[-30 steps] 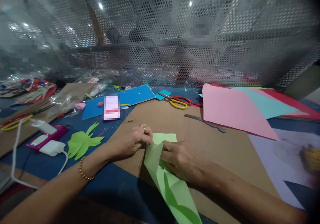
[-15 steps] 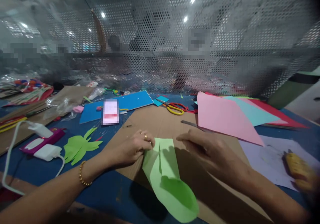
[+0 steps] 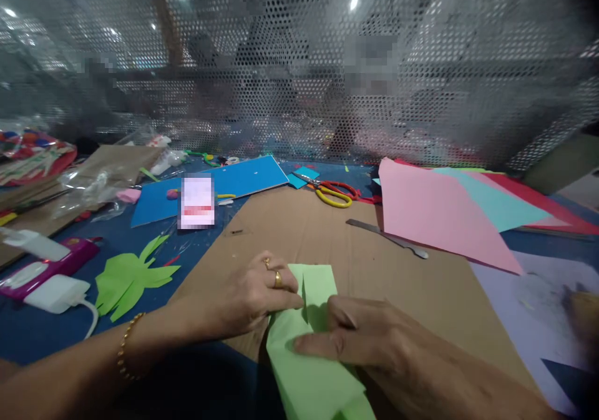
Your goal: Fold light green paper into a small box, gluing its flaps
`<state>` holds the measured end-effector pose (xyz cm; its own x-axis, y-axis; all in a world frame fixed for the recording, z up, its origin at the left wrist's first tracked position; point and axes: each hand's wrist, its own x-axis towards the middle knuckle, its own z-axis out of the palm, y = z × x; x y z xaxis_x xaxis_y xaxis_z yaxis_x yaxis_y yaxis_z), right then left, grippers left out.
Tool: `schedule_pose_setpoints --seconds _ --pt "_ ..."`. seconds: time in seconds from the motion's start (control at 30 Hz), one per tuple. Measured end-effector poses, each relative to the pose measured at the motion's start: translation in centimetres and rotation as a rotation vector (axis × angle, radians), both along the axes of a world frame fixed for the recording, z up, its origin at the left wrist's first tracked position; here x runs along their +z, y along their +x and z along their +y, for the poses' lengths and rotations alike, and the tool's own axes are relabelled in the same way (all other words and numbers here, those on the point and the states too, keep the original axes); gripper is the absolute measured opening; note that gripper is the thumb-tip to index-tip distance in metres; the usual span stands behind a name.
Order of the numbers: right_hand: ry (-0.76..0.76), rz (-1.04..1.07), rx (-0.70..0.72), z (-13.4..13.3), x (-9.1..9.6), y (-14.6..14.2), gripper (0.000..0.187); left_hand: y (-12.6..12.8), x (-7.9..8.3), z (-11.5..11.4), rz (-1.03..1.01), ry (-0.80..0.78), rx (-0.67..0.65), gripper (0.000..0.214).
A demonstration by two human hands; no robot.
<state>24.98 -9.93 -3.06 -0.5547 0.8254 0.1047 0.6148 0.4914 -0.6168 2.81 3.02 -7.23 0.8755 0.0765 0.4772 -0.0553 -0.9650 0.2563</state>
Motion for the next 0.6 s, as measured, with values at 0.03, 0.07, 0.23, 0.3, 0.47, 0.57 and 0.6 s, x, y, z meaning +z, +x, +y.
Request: schedule_pose_setpoints --seconds 0.03,0.07,0.23,0.3,0.47,0.57,0.6 --pt "-0.02 -0.015 0.027 -0.2 -0.1 -0.1 0.035 0.0 -0.1 -0.1 -0.006 0.01 -0.009 0.024" --pt "-0.038 -0.032 0.041 -0.4 -0.2 -0.2 0.037 0.0 -0.2 -0.1 -0.023 0.017 -0.019 0.021" --pt "-0.081 -0.111 0.013 -0.1 -0.8 -0.6 0.046 0.1 -1.4 -0.2 -0.08 0.043 -0.009 0.022" --pt "-0.054 -0.119 -0.032 0.2 -1.1 -0.6 0.049 0.0 -1.8 -0.1 -0.067 0.042 0.005 0.016" --pt "-0.08 -0.165 -0.037 0.7 -1.1 -1.0 0.029 -0.6 -1.1 0.1 0.015 0.066 0.004 0.014" --pt "-0.065 -0.167 0.035 0.9 -0.9 -1.5 0.019 -0.9 -0.3 0.1 0.078 0.056 -0.003 0.019" --pt "-0.054 -0.156 0.056 1.0 -0.9 -1.6 0.018 -0.9 -0.2 0.1 0.071 0.059 -0.009 0.021"
